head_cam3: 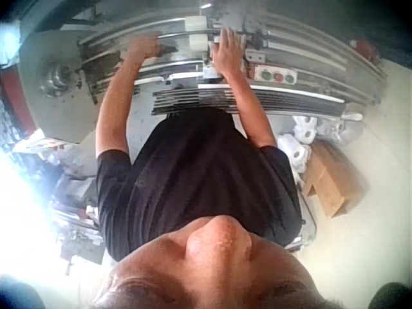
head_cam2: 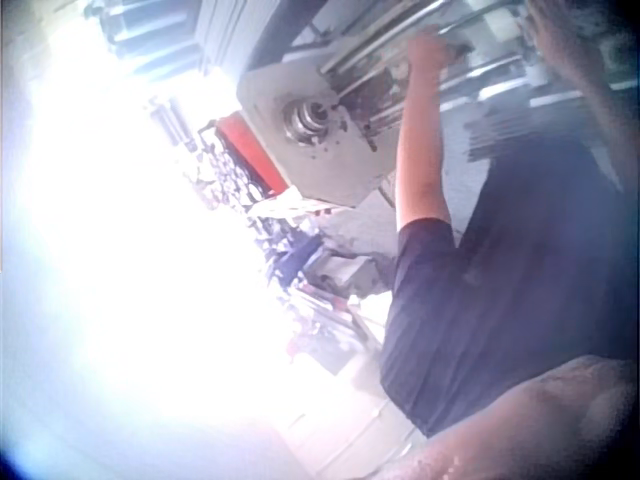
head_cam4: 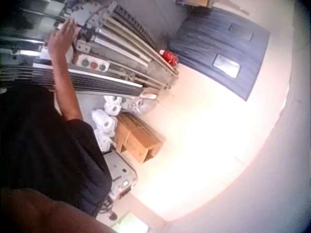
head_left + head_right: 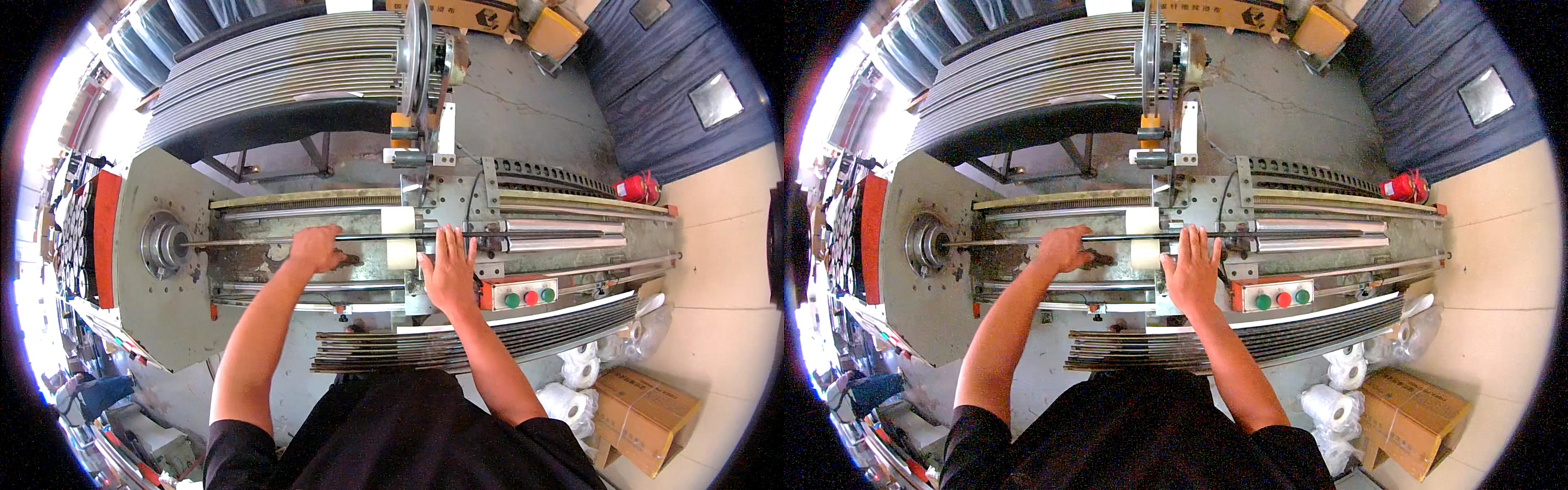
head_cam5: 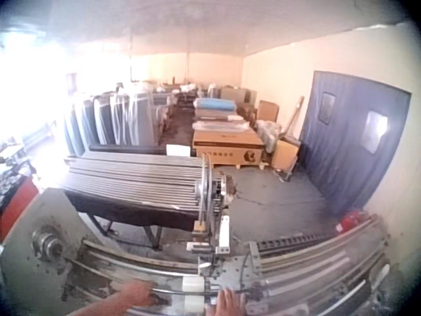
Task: The person operates a metal fabrication machine by loading metal rods into the rollers and applying tape to the material.
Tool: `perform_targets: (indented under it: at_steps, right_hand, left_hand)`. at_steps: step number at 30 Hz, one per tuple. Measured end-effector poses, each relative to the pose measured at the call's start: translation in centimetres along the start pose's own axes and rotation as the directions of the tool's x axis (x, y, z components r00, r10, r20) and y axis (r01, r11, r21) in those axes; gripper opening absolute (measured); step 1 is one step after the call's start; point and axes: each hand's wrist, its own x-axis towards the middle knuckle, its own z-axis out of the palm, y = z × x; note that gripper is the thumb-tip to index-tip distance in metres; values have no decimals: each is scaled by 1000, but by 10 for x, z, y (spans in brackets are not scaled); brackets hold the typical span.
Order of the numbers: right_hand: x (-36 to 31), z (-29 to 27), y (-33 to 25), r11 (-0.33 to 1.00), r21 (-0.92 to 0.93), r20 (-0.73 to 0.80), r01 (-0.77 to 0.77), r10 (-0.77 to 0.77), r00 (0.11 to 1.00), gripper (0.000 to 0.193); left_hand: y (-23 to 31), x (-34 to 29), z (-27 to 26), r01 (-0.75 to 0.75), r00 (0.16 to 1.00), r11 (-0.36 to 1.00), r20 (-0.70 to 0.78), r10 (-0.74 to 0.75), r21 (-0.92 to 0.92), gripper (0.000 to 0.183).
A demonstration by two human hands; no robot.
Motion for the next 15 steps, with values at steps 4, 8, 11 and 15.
perform_targets:
  at_steps: [4,8,11,15]
  right_hand:
    - [-3,6,-6,1000,-14,-47,14,-14,999,73]
    - [-4,6,-6,999,-26,-64,28,-29,998,71]
    - [-4,6,-9,998,-32,-75,50,-53,996,69]
    - [-4,9,-8,996,-56,-126,69,-76,989,67]
  left_hand:
    - [34,14,13,-79,997,996,-4,79,40,73]
    - [75,2,-5,-207,974,967,-65,218,146,72]
    - [74,-1,5,-255,951,958,-143,273,132,78]
    - [46,-3,9,-201,973,979,-113,203,28,86]
